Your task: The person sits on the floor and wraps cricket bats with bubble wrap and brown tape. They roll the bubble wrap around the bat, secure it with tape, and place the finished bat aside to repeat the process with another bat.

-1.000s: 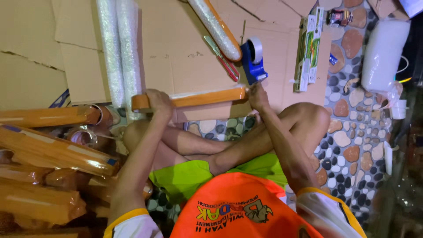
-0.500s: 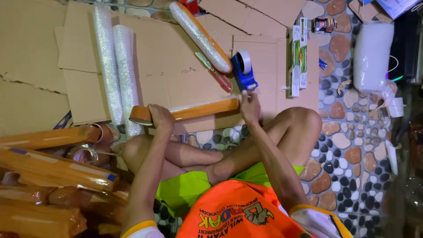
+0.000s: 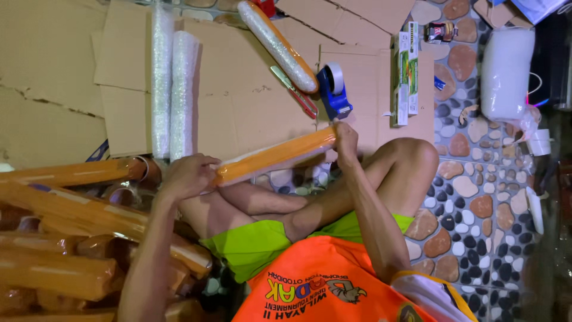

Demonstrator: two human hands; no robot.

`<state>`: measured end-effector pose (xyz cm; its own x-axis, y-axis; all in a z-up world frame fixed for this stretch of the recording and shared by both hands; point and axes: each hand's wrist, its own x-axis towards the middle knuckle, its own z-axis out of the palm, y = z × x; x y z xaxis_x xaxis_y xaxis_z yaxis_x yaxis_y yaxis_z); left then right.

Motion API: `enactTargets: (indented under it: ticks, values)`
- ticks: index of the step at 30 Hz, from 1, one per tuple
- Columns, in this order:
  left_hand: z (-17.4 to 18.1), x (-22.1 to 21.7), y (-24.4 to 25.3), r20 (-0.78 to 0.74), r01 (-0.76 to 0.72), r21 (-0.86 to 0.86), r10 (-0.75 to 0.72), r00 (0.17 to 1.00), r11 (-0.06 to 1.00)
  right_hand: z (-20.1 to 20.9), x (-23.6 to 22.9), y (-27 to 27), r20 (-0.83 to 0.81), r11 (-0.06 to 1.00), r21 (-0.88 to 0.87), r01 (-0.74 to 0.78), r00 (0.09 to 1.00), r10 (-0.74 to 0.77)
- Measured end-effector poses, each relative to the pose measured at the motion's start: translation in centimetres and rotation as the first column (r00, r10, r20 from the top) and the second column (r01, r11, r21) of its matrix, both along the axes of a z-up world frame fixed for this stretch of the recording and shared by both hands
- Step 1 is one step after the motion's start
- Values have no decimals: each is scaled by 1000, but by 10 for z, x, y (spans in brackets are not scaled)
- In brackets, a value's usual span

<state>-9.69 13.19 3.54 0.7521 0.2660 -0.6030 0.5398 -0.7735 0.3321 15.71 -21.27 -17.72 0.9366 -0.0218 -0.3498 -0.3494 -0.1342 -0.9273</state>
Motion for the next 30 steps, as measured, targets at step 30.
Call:
enactTargets:
  ticks: [30]
  values:
    - [97,47,-112,493,108,-870,851,179,481,322,-116,103,414,739,29,-673,681,604]
